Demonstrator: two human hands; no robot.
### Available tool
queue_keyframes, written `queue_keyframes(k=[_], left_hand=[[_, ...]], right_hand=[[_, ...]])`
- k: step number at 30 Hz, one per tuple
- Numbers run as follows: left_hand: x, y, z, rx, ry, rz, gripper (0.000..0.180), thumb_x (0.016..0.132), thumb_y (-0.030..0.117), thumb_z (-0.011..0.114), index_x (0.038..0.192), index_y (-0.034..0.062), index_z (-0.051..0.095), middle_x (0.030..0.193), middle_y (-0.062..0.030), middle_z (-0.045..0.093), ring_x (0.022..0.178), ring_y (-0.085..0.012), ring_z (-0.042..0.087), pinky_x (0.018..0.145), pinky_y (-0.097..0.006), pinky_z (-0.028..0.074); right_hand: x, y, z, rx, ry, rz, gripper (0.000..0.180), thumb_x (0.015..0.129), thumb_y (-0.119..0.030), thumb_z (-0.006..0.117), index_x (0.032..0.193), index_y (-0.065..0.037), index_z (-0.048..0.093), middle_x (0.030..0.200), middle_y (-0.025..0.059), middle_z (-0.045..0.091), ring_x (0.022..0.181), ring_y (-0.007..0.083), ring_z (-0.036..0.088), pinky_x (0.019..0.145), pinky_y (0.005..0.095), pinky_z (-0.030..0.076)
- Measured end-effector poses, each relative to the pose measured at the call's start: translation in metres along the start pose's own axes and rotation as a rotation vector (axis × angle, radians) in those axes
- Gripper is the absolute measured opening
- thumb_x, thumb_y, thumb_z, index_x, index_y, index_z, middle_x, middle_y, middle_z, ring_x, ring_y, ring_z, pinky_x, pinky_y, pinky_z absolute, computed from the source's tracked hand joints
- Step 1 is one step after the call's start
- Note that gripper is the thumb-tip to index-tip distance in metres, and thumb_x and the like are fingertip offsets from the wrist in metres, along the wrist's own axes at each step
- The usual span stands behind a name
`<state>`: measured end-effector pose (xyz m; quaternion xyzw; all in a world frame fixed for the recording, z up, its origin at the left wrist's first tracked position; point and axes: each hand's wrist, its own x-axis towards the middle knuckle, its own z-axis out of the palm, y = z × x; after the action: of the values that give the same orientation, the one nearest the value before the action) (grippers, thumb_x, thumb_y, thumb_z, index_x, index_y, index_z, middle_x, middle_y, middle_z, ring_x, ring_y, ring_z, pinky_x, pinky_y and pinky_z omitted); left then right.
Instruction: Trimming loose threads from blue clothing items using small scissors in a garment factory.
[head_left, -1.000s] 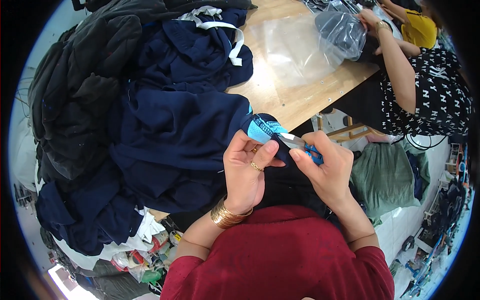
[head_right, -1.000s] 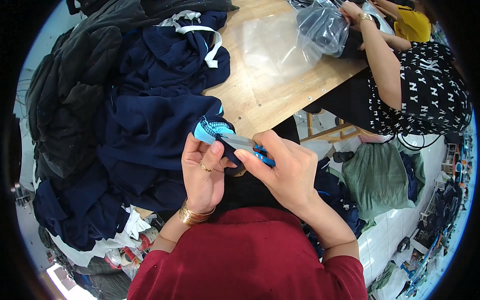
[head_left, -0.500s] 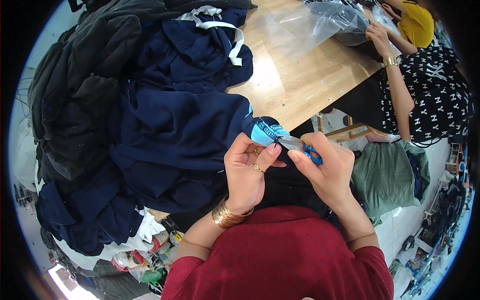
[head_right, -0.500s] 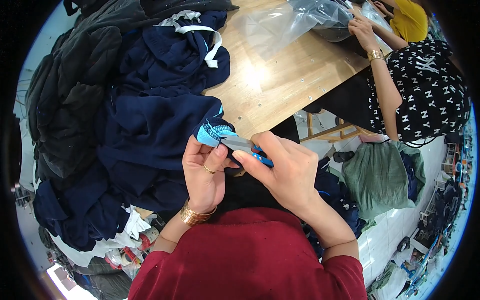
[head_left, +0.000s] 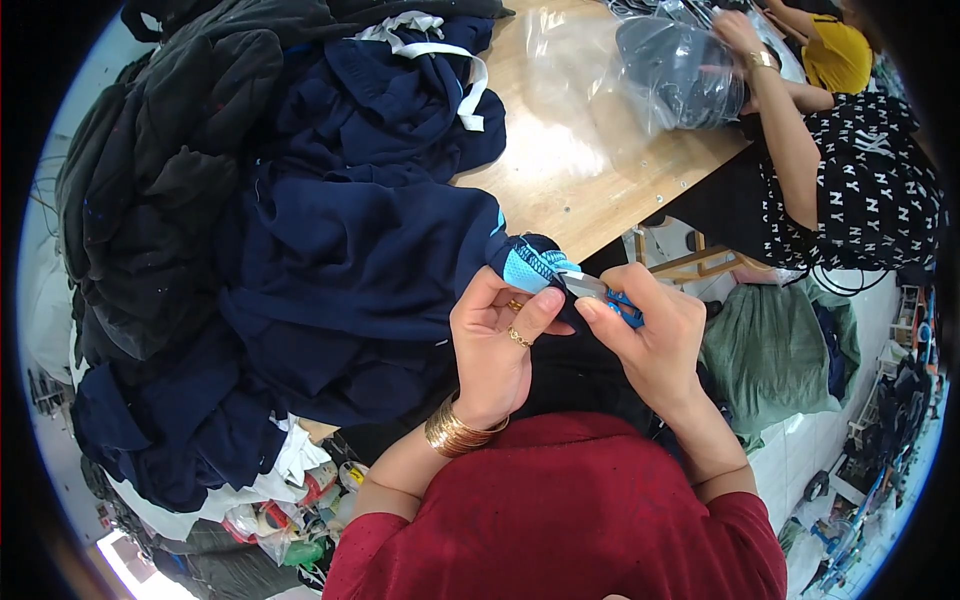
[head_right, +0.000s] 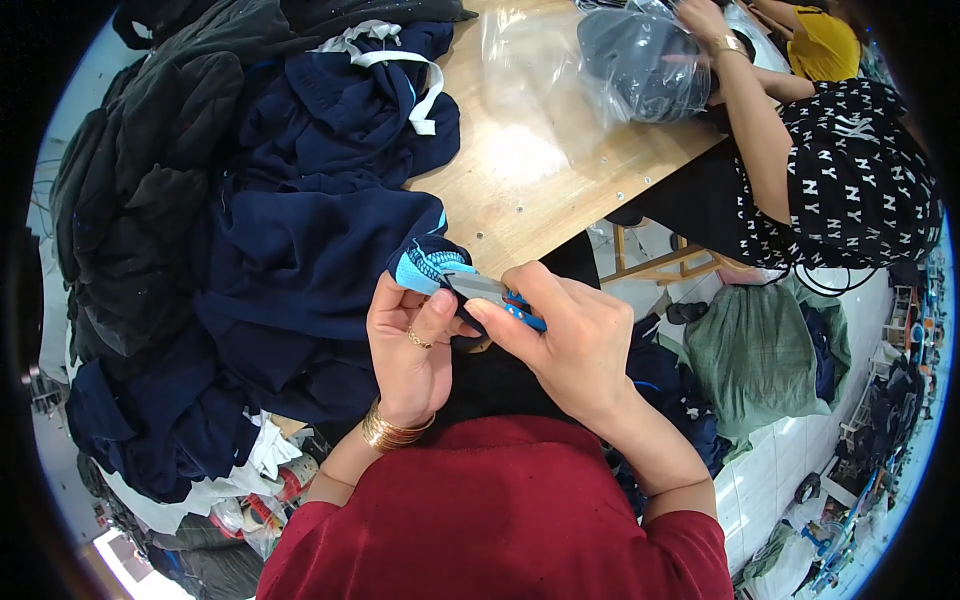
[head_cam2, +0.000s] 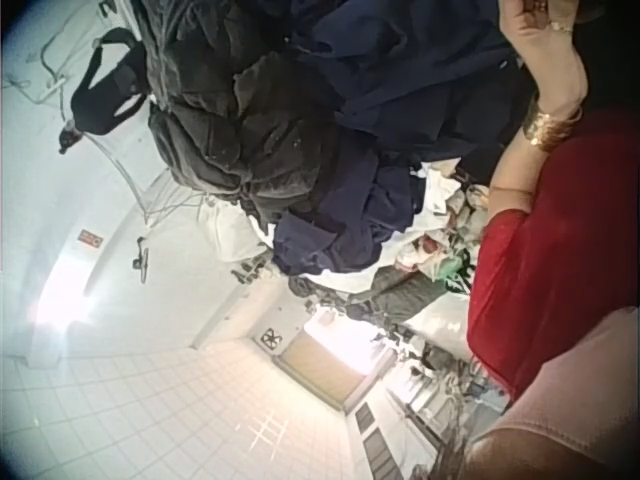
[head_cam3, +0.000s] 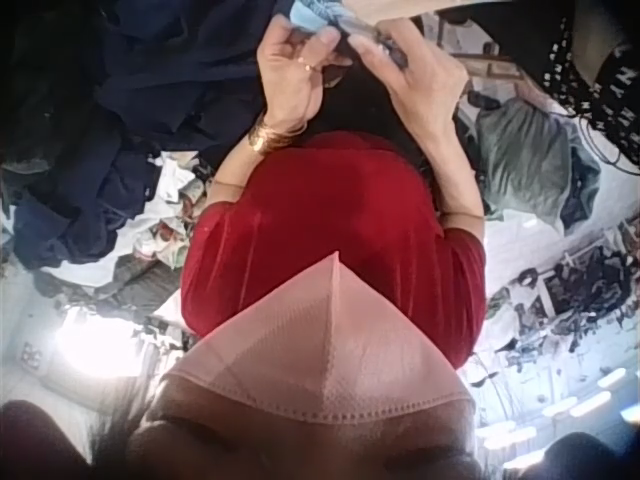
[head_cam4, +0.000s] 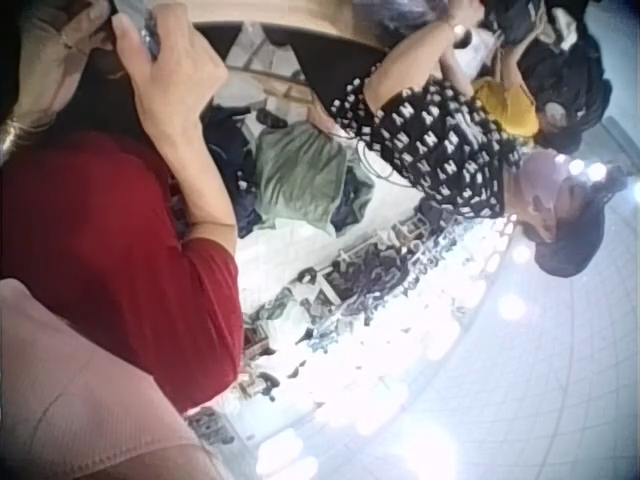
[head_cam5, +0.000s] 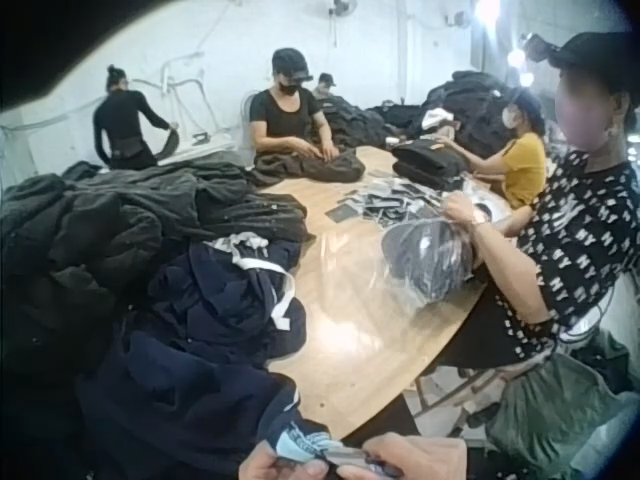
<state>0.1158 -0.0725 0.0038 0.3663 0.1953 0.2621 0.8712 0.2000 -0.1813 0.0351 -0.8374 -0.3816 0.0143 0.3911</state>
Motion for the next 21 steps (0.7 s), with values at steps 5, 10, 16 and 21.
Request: queue_keyframes(k=[5,10,16,21], left_hand=[[0.0004,-0.0013,-0.0004,-0.007,-0.002,0.000,0.013,0.082,0.002,0.063,0.094,0.0025,0.057,0.091,-0.0066,0.064,0.077,-0.0109,0.061,0.061,-0.026,0.054],[0.0001,-0.0006,0.0002,-0.021,-0.021,-0.035,0.013,0.084,0.006,0.061,0.096,0.0034,0.056,0.092,-0.0059,0.064,0.079,-0.0114,0.061,0.063,-0.027,0.054],[0.0077,0.0057,-0.0040,-0.140,-0.036,-0.206,0.011,0.089,0.014,0.056,0.095,0.0055,0.057,0.092,-0.0033,0.063,0.078,-0.0102,0.061,0.065,-0.026,0.052],[0.0079,0.0049,-0.0029,-0.052,0.015,-0.097,0.007,0.087,0.011,0.059,0.091,0.0053,0.058,0.089,-0.0019,0.063,0.076,-0.0079,0.060,0.062,-0.023,0.050]], right_hand=[[-0.0003,-0.0004,0.0006,0.033,-0.022,0.046,0.022,0.077,-0.023,0.069,0.077,-0.004,0.057,0.055,0.0077,0.047,0.048,0.0191,0.048,0.047,0.0279,0.037],[0.0017,0.0030,0.0027,-0.001,0.019,-0.005,0.024,0.076,-0.028,0.069,0.076,-0.007,0.057,0.054,0.0051,0.050,0.045,0.0200,0.052,0.041,0.0296,0.037],[0.0019,0.0047,-0.0001,-0.067,0.031,-0.043,0.025,0.076,-0.030,0.069,0.076,-0.007,0.057,0.055,0.0048,0.051,0.046,0.0198,0.053,0.042,0.0293,0.038],[0.0011,0.0041,-0.0009,-0.042,0.036,-0.034,0.026,0.076,-0.031,0.069,0.077,-0.008,0.058,0.056,0.0033,0.051,0.047,0.0176,0.052,0.043,0.0283,0.038]])
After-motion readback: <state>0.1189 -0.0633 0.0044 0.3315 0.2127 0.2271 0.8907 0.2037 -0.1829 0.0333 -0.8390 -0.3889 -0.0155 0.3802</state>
